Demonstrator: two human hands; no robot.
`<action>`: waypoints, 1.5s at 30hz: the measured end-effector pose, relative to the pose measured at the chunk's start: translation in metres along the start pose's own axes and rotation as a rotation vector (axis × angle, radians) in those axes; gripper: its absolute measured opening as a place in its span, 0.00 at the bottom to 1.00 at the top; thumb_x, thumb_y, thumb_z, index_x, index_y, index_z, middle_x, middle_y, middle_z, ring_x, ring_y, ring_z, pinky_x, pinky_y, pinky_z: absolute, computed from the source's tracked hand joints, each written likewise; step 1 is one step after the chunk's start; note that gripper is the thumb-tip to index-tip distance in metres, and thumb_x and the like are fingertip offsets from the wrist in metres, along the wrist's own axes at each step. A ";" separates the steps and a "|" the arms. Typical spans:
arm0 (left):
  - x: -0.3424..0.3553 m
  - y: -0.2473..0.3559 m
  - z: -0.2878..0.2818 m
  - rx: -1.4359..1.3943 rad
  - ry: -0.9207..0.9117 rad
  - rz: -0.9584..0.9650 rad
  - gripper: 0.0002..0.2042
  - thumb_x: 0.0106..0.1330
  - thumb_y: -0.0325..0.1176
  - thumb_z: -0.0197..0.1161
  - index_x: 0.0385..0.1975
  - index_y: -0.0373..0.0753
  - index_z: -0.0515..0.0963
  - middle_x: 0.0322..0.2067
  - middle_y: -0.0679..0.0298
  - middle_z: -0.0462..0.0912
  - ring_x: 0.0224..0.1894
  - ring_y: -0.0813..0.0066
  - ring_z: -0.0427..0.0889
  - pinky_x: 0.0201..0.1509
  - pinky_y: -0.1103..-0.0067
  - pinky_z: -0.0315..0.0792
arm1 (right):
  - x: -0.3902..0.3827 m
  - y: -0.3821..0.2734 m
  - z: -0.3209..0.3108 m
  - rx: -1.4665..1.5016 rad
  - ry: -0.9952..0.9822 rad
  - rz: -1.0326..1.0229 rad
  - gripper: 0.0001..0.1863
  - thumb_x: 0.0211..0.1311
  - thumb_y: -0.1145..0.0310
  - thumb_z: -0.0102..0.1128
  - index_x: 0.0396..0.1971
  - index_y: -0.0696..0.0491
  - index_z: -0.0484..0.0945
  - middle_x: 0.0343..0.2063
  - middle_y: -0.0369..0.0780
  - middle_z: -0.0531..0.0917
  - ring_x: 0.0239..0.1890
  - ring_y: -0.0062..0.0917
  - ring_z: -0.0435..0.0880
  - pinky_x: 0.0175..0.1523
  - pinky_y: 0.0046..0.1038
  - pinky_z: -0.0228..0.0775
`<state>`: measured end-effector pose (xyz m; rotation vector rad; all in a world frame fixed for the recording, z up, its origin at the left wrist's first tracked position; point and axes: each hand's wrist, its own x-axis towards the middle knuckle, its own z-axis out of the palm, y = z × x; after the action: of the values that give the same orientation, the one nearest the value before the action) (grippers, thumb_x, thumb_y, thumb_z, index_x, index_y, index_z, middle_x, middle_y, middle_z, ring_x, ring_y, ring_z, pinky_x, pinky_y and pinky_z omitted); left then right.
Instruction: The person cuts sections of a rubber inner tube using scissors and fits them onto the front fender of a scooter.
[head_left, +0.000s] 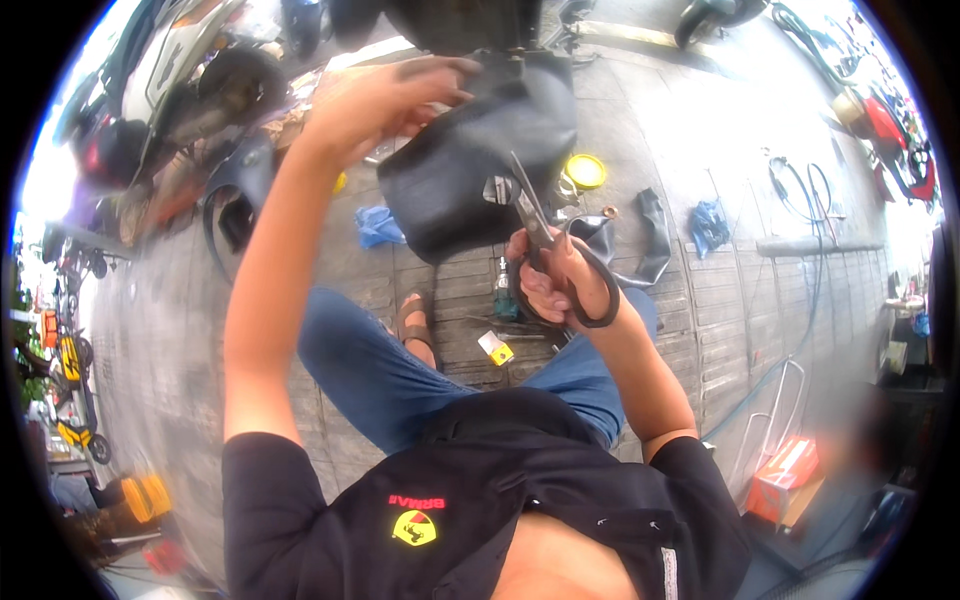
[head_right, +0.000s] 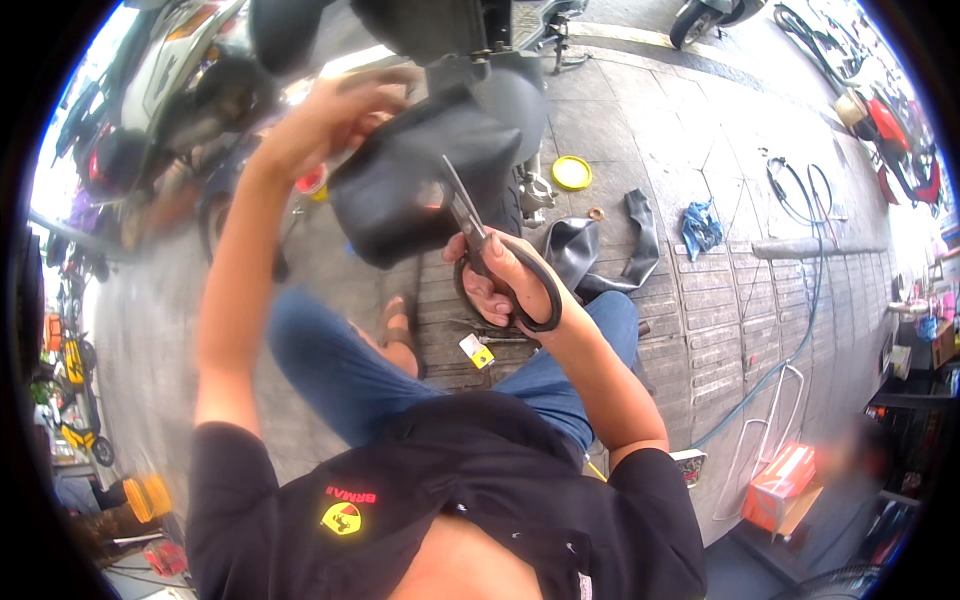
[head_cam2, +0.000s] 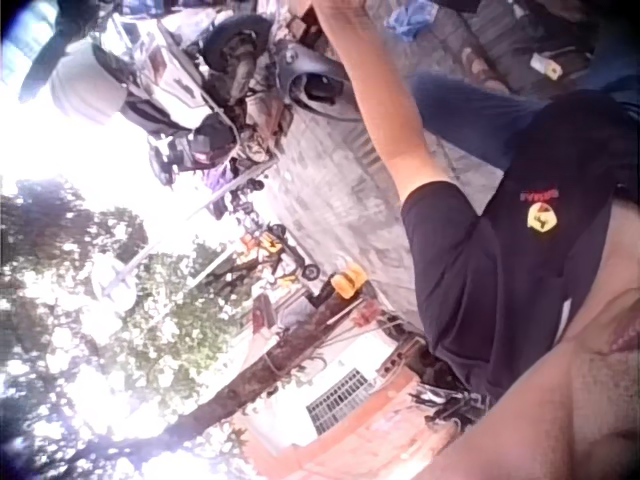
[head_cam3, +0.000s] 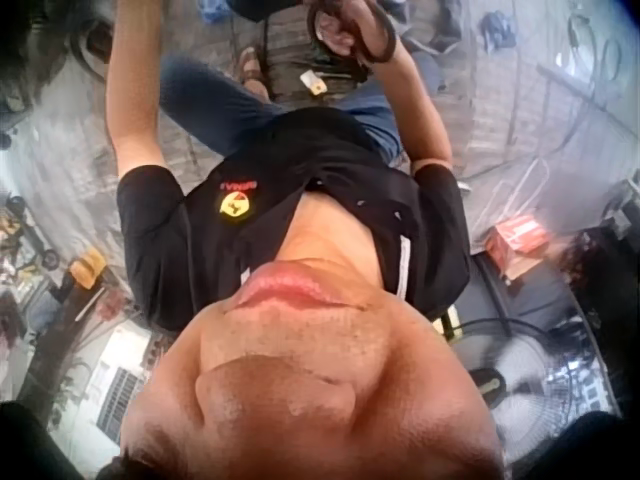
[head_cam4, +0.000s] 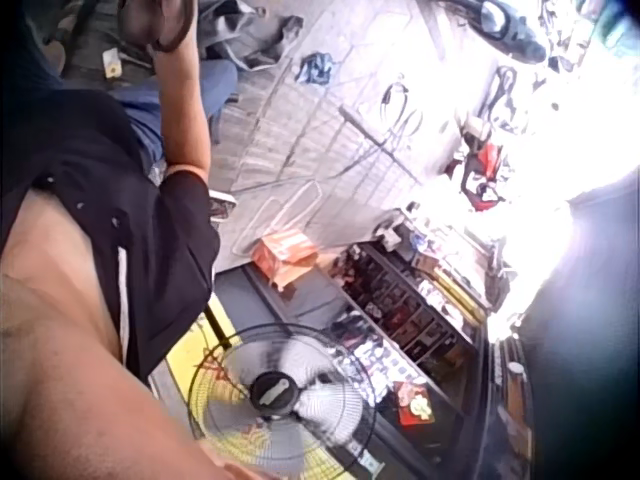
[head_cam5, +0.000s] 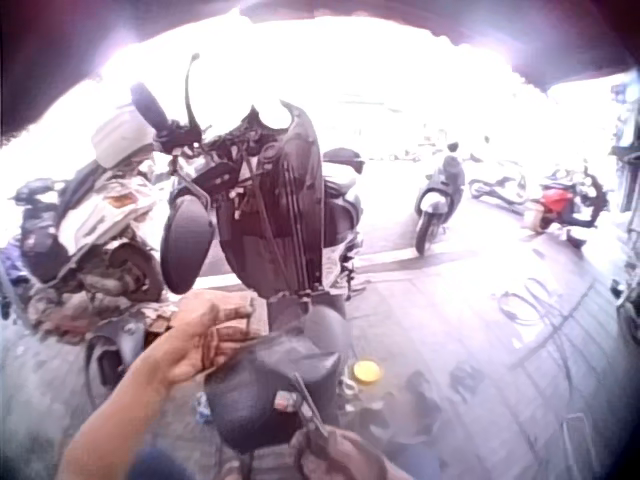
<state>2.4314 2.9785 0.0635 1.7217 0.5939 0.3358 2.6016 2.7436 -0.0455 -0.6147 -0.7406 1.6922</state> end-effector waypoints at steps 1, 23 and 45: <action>-0.002 -0.022 0.000 -0.399 0.067 0.001 0.28 0.70 0.52 0.53 0.61 0.36 0.68 0.51 0.52 0.78 0.49 0.71 0.79 0.45 0.84 0.75 | 0.002 0.003 -0.004 0.054 -0.016 -0.022 0.31 0.69 0.41 0.44 0.46 0.60 0.68 0.21 0.29 0.65 0.14 0.09 0.59 0.19 0.13 0.52; -0.035 -0.031 0.055 -0.375 0.307 0.056 0.23 0.54 0.31 0.70 0.48 0.30 0.74 0.41 0.59 0.82 0.42 0.71 0.81 0.51 0.77 0.74 | 0.014 0.017 0.011 0.060 0.081 -0.140 0.33 0.65 0.40 0.52 0.48 0.60 0.68 0.20 0.31 0.68 0.14 0.11 0.63 0.20 0.13 0.55; -0.013 0.004 0.008 0.415 0.018 0.162 0.26 0.48 0.32 0.75 0.46 0.28 0.76 0.39 0.61 0.84 0.39 0.76 0.81 0.47 0.80 0.75 | -0.003 -0.002 -0.003 -0.172 -0.124 0.040 0.34 0.61 0.39 0.57 0.46 0.60 0.71 0.18 0.30 0.67 0.15 0.09 0.62 0.19 0.14 0.53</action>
<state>2.4259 2.9644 0.0670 2.1754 0.5651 0.3600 2.6058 2.7412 -0.0454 -0.6512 -0.9757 1.7270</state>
